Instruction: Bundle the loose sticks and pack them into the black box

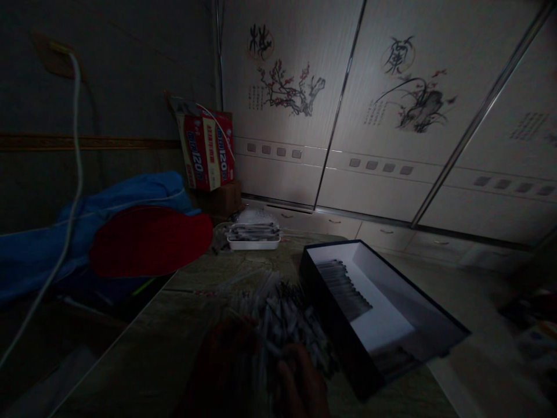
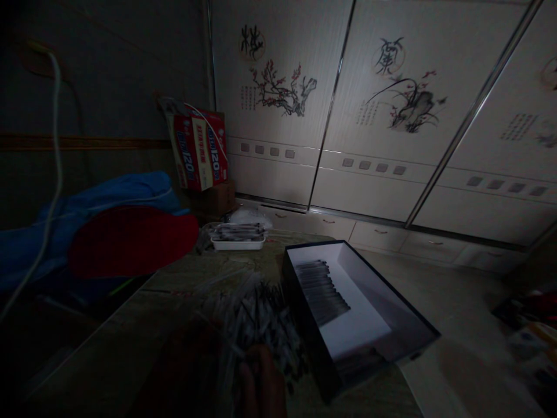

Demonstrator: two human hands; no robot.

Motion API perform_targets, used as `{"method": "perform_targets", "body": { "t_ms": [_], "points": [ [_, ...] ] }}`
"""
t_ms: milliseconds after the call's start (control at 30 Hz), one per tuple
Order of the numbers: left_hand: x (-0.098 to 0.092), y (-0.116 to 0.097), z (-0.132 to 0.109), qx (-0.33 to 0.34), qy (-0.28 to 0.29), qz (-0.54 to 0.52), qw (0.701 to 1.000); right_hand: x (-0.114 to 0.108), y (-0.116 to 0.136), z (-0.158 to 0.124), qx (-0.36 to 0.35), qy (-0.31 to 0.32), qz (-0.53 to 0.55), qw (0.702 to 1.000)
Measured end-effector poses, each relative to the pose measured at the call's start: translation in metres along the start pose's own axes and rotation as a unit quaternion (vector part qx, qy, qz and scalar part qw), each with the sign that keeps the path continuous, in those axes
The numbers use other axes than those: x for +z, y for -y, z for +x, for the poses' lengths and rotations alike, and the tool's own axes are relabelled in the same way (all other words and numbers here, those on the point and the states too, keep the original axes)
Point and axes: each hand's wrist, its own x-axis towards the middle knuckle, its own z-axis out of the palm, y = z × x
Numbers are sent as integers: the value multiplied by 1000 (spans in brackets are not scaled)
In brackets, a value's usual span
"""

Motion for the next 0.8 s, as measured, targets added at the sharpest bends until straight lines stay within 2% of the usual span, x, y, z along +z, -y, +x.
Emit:
{"method": "perform_targets", "body": {
  "t_ms": [167,300,433,533,700,800],
  "points": [
    [1,-1,-1,3,-11,2,1000,-2,2,1,-4,28,16,999],
    [-3,-2,-1,-2,-36,6,999,-4,-2,3,-33,1,-39,999],
    [-8,-2,2,-8,-38,7,999,-5,-6,5,-61,-8,-88,994],
    [-11,-1,5,-12,-38,6,999,-7,-4,6,-58,-26,-94,994],
    [-13,0,4,-10,-52,9,999,-9,1,7,-32,6,-55,998],
    [-9,-3,1,-5,-39,9,999,-6,-4,5,-21,11,-52,998]
  ]
}}
